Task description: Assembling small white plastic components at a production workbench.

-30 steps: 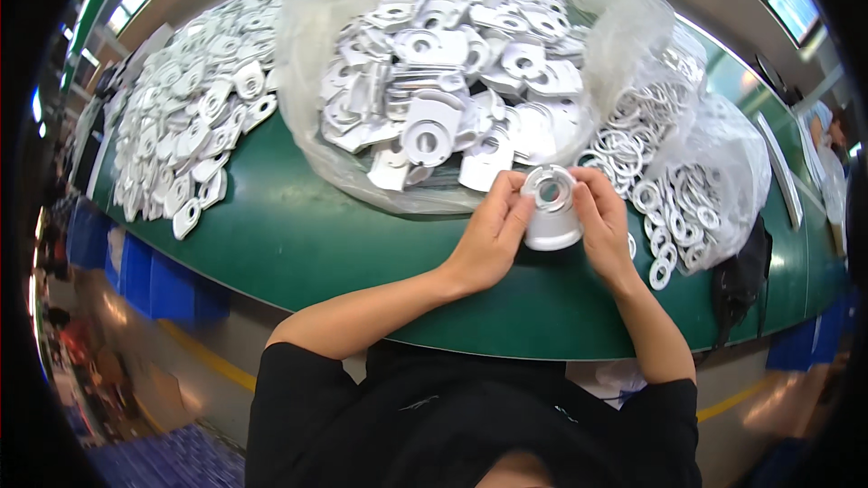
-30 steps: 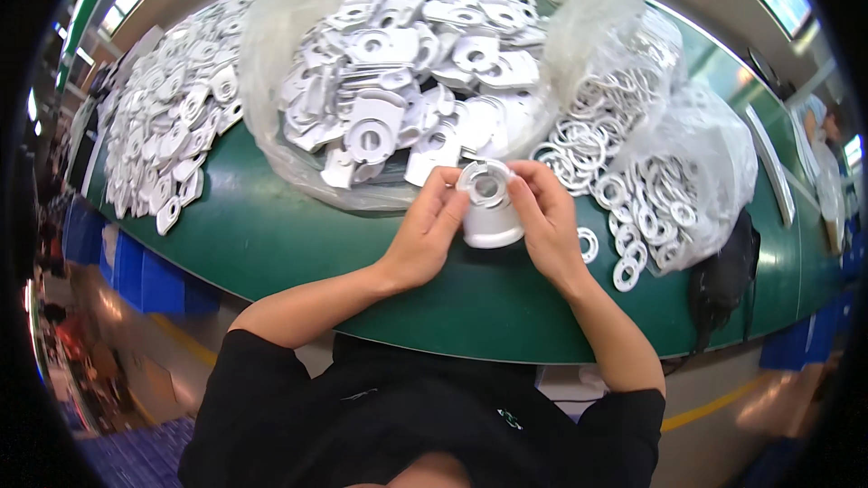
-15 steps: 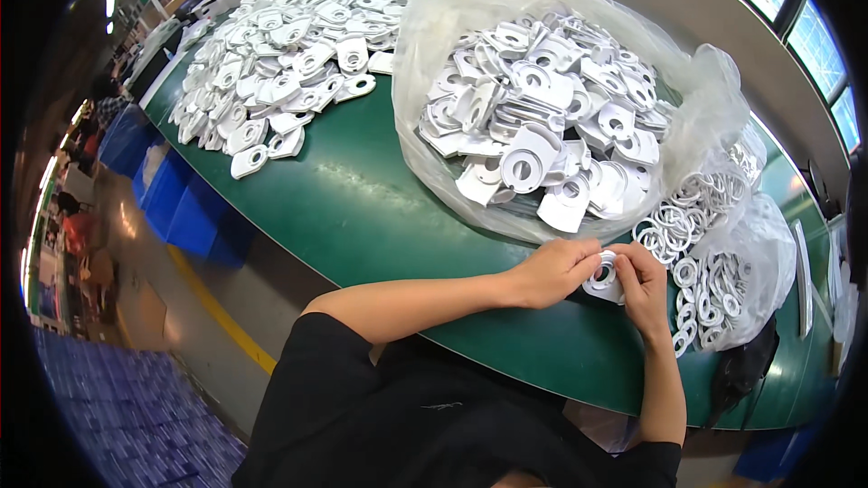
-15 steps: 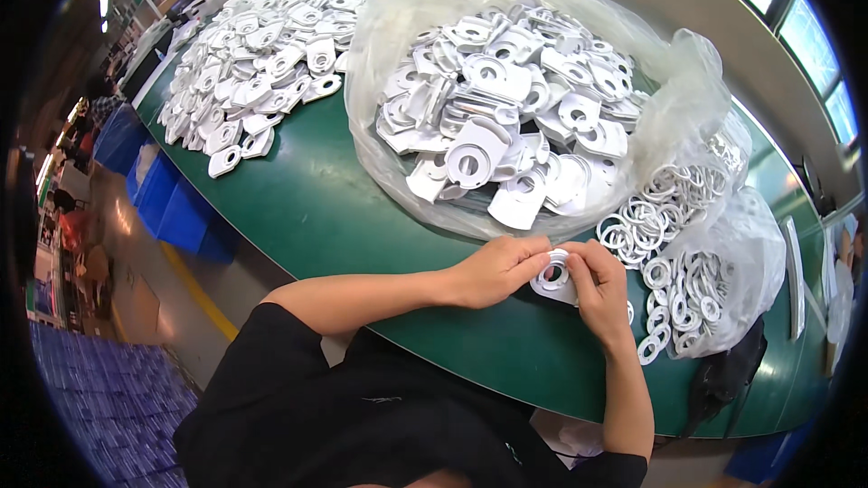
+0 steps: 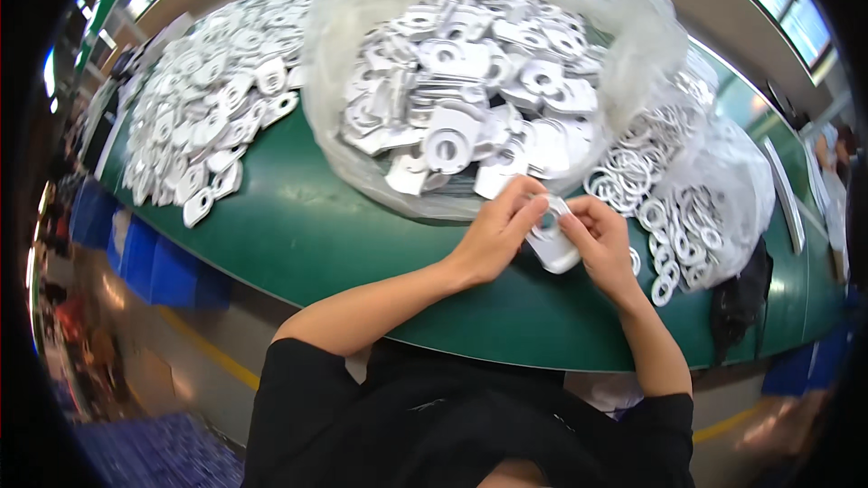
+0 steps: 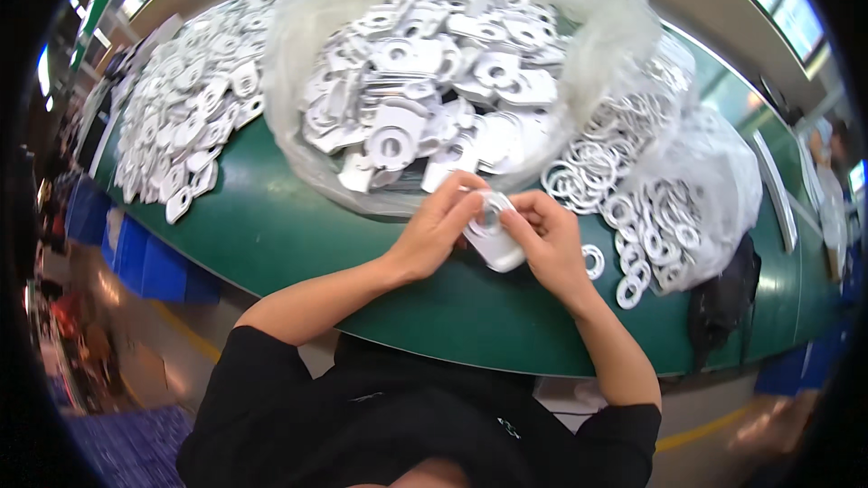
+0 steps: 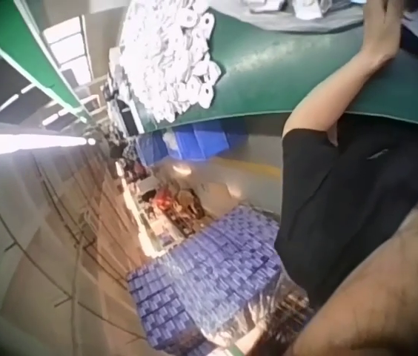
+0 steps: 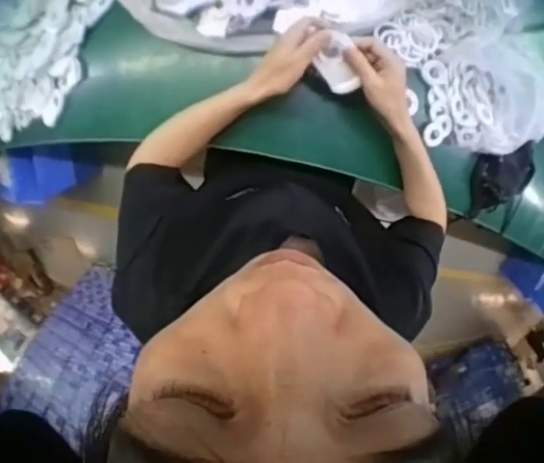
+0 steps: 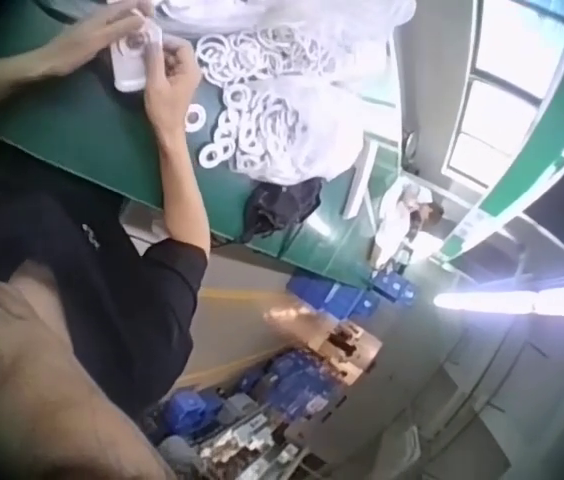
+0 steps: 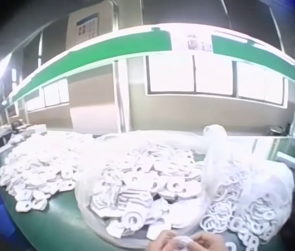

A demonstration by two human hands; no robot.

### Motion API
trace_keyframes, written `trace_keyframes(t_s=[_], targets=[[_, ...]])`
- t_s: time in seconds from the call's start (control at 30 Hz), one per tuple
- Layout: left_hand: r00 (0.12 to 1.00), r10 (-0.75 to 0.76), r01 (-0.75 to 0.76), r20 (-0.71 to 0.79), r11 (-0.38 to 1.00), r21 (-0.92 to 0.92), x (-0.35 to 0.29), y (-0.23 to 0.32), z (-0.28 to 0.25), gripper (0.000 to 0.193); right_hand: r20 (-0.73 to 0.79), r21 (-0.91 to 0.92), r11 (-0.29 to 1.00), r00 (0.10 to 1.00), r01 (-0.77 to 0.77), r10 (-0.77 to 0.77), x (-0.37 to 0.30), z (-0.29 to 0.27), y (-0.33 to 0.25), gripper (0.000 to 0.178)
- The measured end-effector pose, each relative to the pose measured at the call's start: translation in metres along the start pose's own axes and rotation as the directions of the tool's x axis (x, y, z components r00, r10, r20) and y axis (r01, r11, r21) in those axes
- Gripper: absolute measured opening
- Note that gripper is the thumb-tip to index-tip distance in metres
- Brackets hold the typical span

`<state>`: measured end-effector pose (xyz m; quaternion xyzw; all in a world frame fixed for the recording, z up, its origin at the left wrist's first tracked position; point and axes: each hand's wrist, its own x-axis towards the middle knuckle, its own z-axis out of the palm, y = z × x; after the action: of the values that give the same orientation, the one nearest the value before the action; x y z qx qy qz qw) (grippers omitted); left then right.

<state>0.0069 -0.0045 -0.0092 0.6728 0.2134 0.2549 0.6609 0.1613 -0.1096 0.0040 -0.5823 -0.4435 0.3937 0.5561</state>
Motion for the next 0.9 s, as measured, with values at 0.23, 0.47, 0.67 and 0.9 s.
trace_keyframes(t_s=[0.23,0.47,0.67,0.9], targets=[[0.988,0.071,-0.11,0.136,0.945,0.309,-0.008,0.008,0.016,0.039,-0.179,0.19,0.982,0.983,0.005,0.029,0.003,-0.003,0.007,0.015],[0.973,0.011,-0.116,0.229,0.885,0.45,-0.009,0.014,0.004,0.041,-0.067,-0.206,0.978,0.997,-0.043,0.03,0.005,-0.005,-0.004,0.018],[0.956,0.072,-0.15,0.284,0.954,0.261,0.004,0.009,-0.015,0.035,0.063,-0.096,0.995,0.997,-0.03,0.036,-0.002,-0.018,-0.005,0.035],[0.954,0.118,-0.221,0.275,0.897,0.383,-0.004,0.003,-0.004,0.051,-0.087,0.037,0.996,0.992,-0.085,0.088,0.003,-0.007,0.001,0.017]])
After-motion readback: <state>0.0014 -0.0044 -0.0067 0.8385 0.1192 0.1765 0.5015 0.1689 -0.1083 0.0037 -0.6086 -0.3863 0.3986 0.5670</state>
